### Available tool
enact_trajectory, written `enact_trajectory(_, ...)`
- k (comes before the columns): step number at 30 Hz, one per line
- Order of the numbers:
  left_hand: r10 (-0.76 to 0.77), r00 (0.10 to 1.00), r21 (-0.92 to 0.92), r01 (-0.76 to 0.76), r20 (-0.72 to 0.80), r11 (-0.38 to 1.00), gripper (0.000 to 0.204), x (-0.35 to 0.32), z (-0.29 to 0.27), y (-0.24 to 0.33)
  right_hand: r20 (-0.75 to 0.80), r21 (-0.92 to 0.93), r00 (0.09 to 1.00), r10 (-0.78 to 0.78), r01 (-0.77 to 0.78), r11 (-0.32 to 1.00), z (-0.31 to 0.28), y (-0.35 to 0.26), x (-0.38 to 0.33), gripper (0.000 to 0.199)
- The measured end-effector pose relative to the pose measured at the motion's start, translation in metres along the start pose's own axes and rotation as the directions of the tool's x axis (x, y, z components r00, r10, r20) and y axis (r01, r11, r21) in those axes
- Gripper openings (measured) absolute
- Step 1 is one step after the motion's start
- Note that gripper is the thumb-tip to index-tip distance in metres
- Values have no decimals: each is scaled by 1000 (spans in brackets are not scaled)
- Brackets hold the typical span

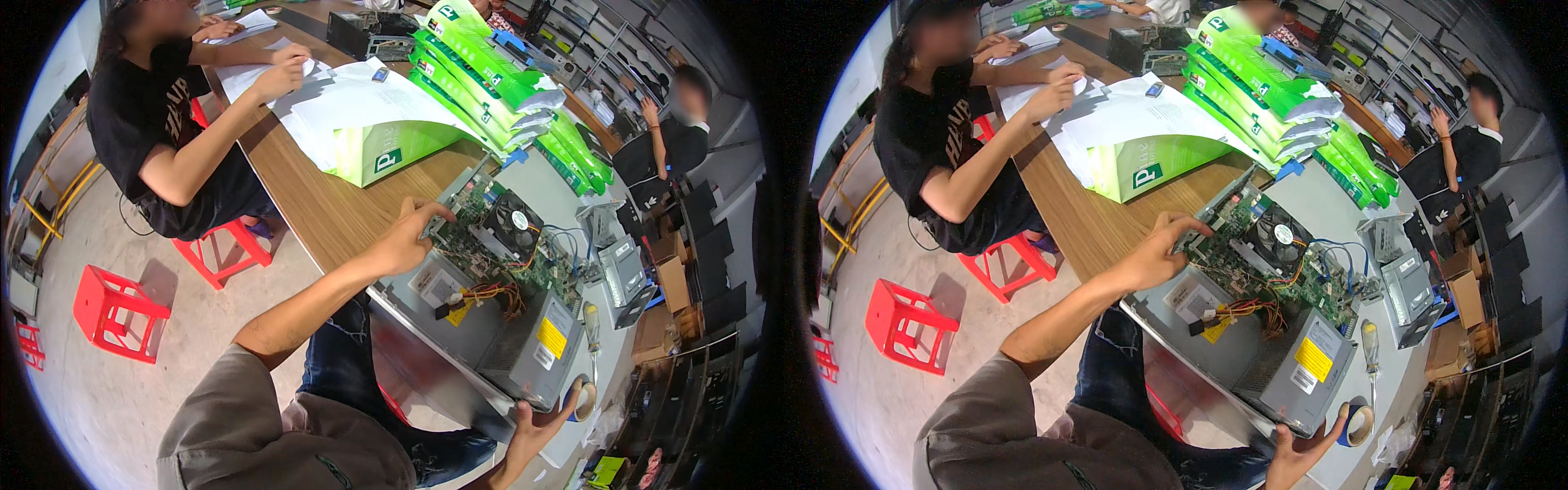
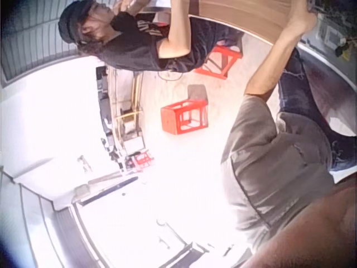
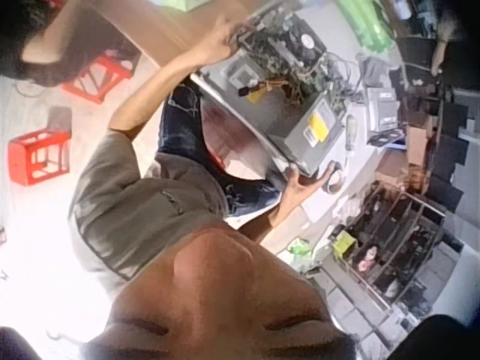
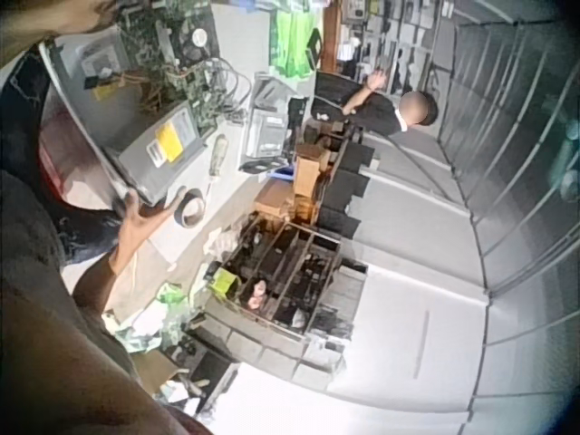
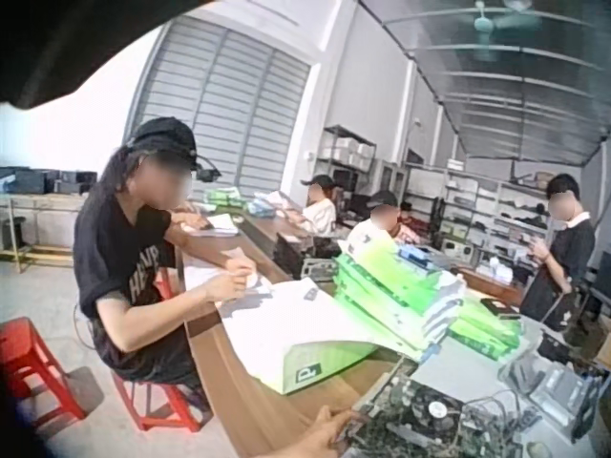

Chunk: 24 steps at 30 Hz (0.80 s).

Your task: The person places an optical drive into a computer case, connects internal power and data cables, and secures the drive to the chassis using a screwdriver and screws.

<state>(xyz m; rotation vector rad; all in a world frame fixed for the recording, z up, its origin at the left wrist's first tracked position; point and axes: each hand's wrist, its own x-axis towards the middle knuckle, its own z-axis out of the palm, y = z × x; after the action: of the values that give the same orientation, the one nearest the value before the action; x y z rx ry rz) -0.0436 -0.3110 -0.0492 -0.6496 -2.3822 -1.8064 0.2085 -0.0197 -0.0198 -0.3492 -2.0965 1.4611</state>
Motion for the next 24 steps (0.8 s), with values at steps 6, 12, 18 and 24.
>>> enact_trajectory(6,-67,989,-47,61,-130,997,58,-61,17,35,-10,-86,1000,-14,14,996,-41,33,26,91)
enact_trajectory(12,-110,986,-72,102,-127,992,54,-121,25,73,-103,-159,994,44,-60,986,-65,64,61,70)
enact_trajectory(18,-154,983,-18,152,-100,988,63,-161,22,71,-132,-310,990,52,-91,946,-72,72,58,61)
enact_trajectory(24,-358,932,-606,319,60,729,26,-183,39,42,-156,-192,988,-20,-10,981,-64,79,40,59)
